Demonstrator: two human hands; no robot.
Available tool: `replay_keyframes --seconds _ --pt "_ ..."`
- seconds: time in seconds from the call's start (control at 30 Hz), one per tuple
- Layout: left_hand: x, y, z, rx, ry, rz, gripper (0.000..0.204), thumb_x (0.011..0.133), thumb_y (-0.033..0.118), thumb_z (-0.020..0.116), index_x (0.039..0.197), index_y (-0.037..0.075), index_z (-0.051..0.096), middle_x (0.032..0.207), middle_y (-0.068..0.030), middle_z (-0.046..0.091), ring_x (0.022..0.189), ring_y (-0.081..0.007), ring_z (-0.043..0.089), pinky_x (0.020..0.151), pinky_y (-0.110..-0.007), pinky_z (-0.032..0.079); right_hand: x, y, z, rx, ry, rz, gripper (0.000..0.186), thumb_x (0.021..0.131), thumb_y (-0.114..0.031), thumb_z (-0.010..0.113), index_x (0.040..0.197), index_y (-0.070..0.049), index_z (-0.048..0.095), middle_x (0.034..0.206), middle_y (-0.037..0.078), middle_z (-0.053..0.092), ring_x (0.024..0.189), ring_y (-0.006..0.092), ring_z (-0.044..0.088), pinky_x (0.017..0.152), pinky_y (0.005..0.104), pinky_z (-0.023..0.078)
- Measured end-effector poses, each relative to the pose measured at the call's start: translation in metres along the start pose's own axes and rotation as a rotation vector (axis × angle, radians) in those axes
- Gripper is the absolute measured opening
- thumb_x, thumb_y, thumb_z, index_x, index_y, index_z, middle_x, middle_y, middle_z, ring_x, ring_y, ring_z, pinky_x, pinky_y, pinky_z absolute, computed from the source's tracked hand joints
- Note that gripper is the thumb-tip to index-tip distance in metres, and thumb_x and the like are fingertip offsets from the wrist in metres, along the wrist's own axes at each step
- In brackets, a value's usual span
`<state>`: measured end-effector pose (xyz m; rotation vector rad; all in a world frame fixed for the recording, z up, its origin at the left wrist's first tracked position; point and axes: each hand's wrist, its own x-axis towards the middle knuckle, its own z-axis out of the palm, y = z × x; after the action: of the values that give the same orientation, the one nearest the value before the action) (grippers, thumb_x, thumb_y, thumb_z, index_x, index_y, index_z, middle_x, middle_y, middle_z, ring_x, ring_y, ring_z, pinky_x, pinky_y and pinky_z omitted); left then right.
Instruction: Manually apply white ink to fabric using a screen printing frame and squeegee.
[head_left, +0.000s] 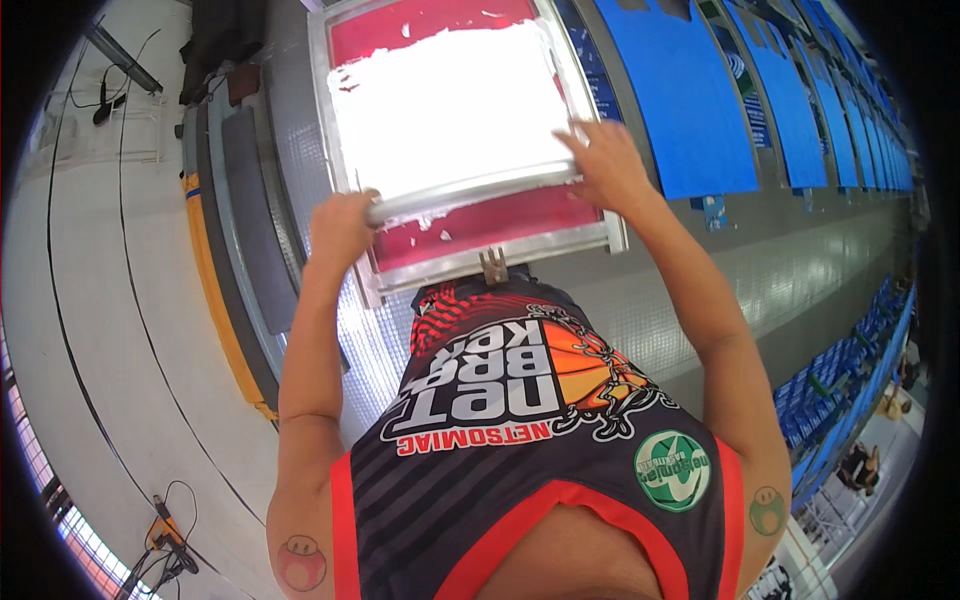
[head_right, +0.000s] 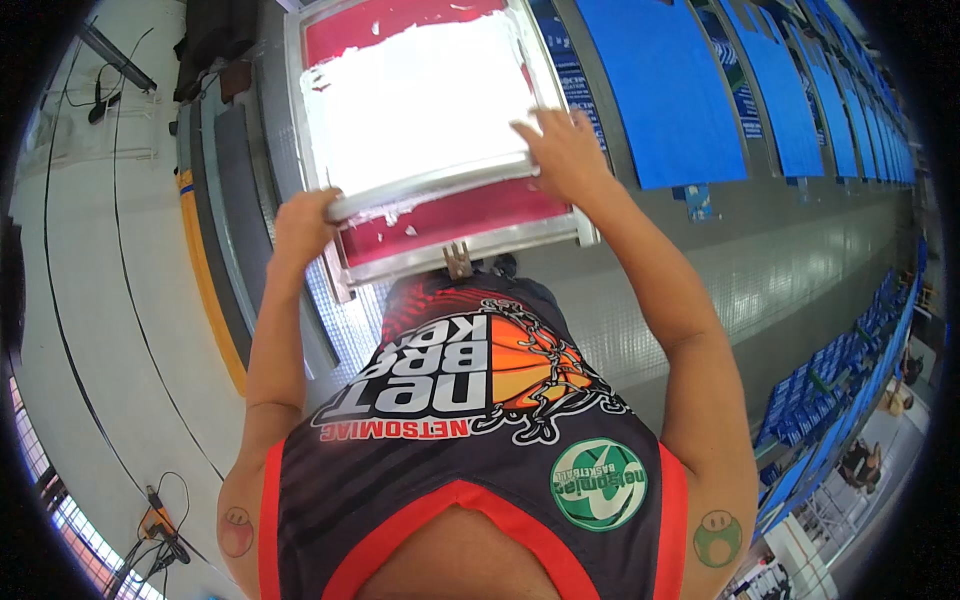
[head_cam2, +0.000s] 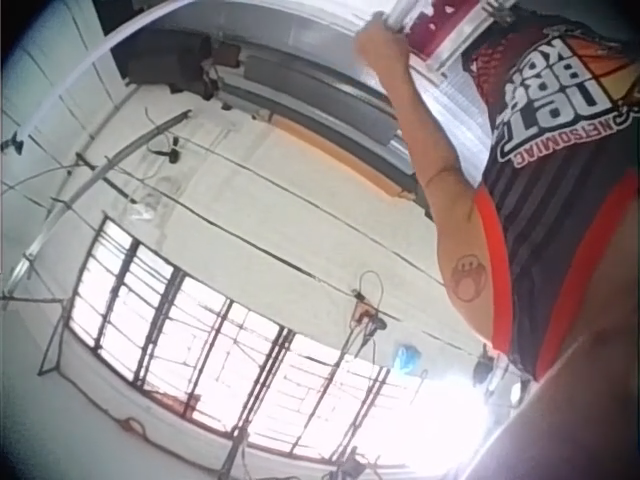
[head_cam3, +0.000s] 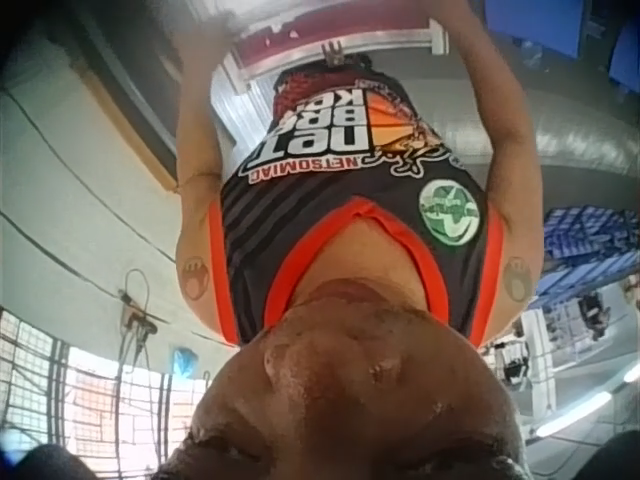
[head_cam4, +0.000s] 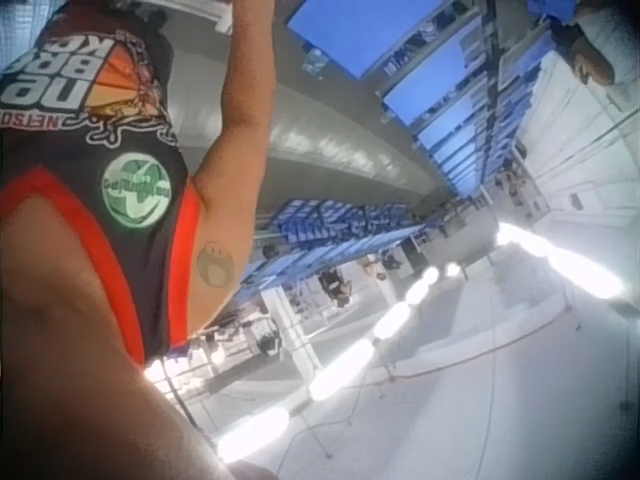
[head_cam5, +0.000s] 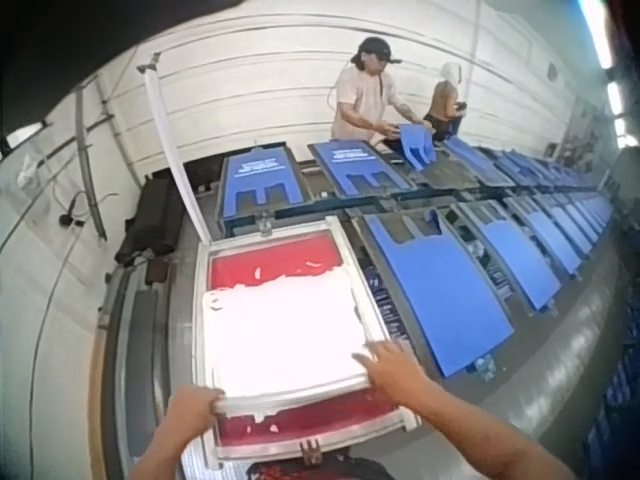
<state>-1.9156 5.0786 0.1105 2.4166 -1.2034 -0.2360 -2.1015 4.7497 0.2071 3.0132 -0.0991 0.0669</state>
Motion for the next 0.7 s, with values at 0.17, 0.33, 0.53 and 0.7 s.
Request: replay_keyframes --seconds 0.17,0.33,0.53,0.7 --pt "0.053 -0.008 -0.043 0.007 -0.249 -0.085 0.032 0.071 0.008 0.069 0.101 0.017 0.069 0.089 -0.0148 0.068 0.088 -0.0352 0.063 0.078 -0.044 0.050 0.052 0.009 -0.005 0.061 -0.615 0.168 0.031 0.072 -0.025 0.075 0.098 -0.011 0.065 0.096 0.012 0.067 0.093 0.0312 0.065 0.077 0.0439 0.052" --pt "0.142 -0.048 -0.037 -0.002 0.104 -0.086 0.032 0.070 0.007 0.067 0.101 0.013 0.069 0.090 -0.0148 0.068 0.086 -0.0356 0.064 0.078 -0.044 0.051 0.135 0.057 0.032 0.038 -0.097 0.199 0.019 0.077 -0.016 0.065 0.095 -0.011 0.065 0.090 0.011 0.065 0.088 0.0310 0.064 0.074 0.0438 0.052" --pt "0.092 -0.054 0.069 0.033 0.445 0.027 0.033 0.067 -0.003 0.061 0.096 0.011 0.066 0.091 -0.0086 0.068 0.088 -0.0287 0.062 0.075 -0.041 0.051 0.100 0.044 0.093 0.033 0.014 0.073 0.023 0.072 -0.004 0.061 0.094 -0.008 0.059 0.094 0.012 0.060 0.086 0.0325 0.060 0.075 0.0411 0.051" --pt "0.011 -0.005 -0.004 -0.111 0.060 -0.082 0.031 0.066 0.000 0.062 0.095 0.009 0.068 0.091 -0.0122 0.068 0.086 -0.0332 0.063 0.077 -0.044 0.050 0.024 0.010 0.005 0.224 -0.259 0.134 0.019 0.071 -0.003 0.062 0.089 -0.009 0.064 0.094 0.009 0.066 0.087 0.0311 0.063 0.074 0.0422 0.052"
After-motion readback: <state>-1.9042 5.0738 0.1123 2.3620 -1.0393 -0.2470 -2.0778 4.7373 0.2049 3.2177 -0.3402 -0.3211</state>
